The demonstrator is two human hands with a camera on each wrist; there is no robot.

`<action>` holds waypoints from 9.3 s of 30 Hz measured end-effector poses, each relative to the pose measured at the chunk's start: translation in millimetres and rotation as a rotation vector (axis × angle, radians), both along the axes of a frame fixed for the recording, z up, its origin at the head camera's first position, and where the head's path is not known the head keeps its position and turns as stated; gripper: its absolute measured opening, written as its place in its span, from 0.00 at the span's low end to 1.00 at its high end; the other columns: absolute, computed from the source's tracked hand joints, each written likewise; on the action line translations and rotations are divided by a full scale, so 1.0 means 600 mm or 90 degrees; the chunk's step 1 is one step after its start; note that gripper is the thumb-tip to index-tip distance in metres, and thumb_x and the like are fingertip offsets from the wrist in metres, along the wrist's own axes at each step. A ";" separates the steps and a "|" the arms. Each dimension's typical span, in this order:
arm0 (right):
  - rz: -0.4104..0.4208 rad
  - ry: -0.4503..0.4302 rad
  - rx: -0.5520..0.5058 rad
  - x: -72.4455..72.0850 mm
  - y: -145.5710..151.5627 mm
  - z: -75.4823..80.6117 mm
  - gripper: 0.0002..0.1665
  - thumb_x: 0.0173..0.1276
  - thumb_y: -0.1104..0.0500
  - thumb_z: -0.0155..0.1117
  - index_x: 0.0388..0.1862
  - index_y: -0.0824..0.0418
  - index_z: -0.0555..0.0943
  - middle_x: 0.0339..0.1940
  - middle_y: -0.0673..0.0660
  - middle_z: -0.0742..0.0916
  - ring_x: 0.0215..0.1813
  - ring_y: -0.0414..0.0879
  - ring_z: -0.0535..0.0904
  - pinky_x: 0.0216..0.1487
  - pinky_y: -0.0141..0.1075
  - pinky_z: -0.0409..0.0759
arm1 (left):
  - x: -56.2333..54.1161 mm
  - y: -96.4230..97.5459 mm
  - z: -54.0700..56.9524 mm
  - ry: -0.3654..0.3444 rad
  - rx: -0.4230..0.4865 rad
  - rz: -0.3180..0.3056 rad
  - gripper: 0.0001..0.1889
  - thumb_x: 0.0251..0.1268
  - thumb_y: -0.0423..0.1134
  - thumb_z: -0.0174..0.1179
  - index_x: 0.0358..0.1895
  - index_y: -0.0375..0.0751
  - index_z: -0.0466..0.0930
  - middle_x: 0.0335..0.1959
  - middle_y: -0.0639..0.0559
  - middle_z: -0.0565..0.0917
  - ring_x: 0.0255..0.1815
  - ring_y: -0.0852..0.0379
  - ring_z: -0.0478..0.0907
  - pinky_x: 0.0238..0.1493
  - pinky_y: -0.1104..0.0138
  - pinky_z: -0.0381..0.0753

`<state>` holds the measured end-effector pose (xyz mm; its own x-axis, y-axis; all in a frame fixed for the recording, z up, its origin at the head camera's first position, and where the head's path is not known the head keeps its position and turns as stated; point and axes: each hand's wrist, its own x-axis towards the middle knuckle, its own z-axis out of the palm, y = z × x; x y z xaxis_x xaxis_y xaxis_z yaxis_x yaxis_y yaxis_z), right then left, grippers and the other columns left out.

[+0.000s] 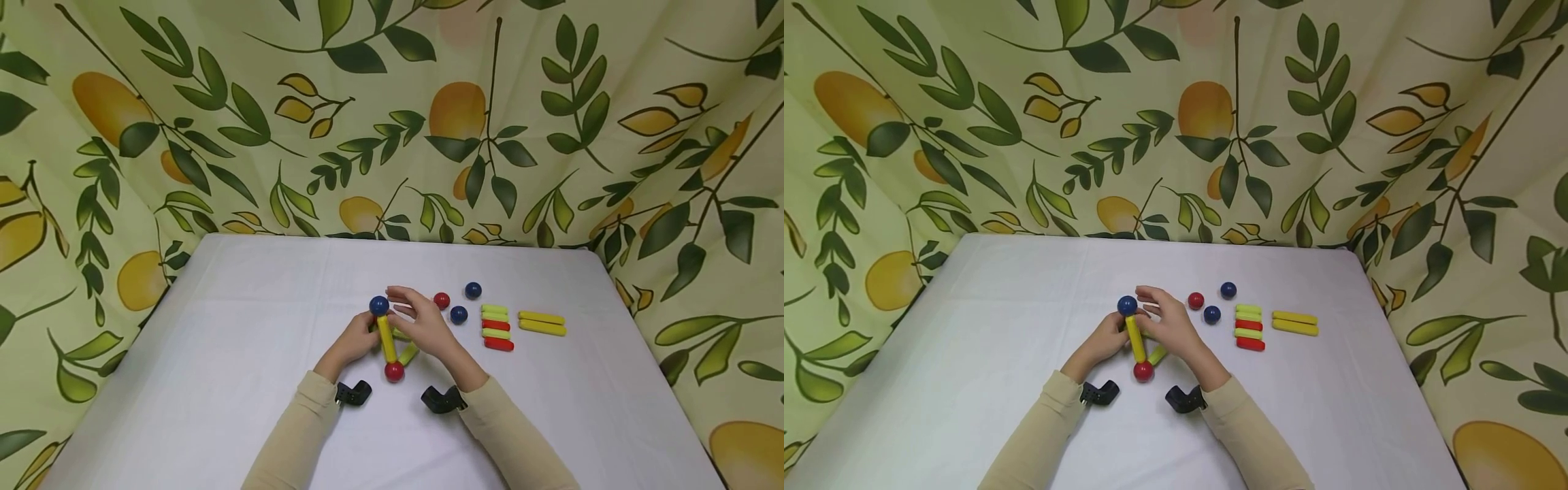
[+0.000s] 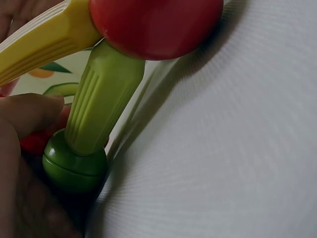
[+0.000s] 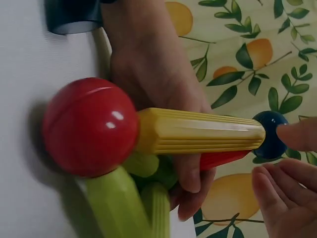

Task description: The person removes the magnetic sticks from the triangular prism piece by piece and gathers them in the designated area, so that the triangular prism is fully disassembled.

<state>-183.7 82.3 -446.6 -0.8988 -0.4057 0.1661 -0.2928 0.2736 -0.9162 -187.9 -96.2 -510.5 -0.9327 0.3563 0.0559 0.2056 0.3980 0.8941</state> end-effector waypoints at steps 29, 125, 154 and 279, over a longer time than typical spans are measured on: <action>-0.002 0.055 0.019 -0.010 -0.023 0.005 0.23 0.59 0.68 0.68 0.53 0.62 0.74 0.53 0.59 0.81 0.57 0.51 0.78 0.54 0.39 0.80 | -0.002 -0.005 0.000 0.033 -0.031 -0.037 0.15 0.66 0.33 0.49 0.52 0.32 0.75 0.37 0.45 0.80 0.35 0.57 0.72 0.39 0.69 0.73; 0.057 0.196 0.173 -0.008 -0.005 -0.034 0.22 0.65 0.66 0.61 0.58 0.58 0.78 0.56 0.54 0.83 0.58 0.47 0.78 0.58 0.40 0.78 | 0.000 -0.005 0.002 0.030 0.010 -0.076 0.22 0.57 0.26 0.47 0.58 0.33 0.72 0.52 0.43 0.81 0.54 0.50 0.76 0.63 0.52 0.71; -0.145 0.061 -0.030 0.005 0.001 -0.065 0.13 0.58 0.62 0.71 0.43 0.61 0.83 0.42 0.57 0.87 0.45 0.49 0.85 0.44 0.31 0.83 | 0.022 0.000 0.056 0.047 -0.044 -0.076 0.18 0.62 0.26 0.49 0.55 0.35 0.73 0.51 0.41 0.80 0.47 0.51 0.75 0.57 0.55 0.74; 0.134 0.030 0.056 0.007 0.014 -0.026 0.24 0.68 0.65 0.58 0.64 0.62 0.72 0.61 0.59 0.79 0.58 0.52 0.76 0.55 0.40 0.80 | 0.001 -0.005 0.001 0.026 -0.011 -0.058 0.23 0.62 0.31 0.51 0.63 0.35 0.70 0.57 0.42 0.79 0.59 0.48 0.73 0.66 0.51 0.67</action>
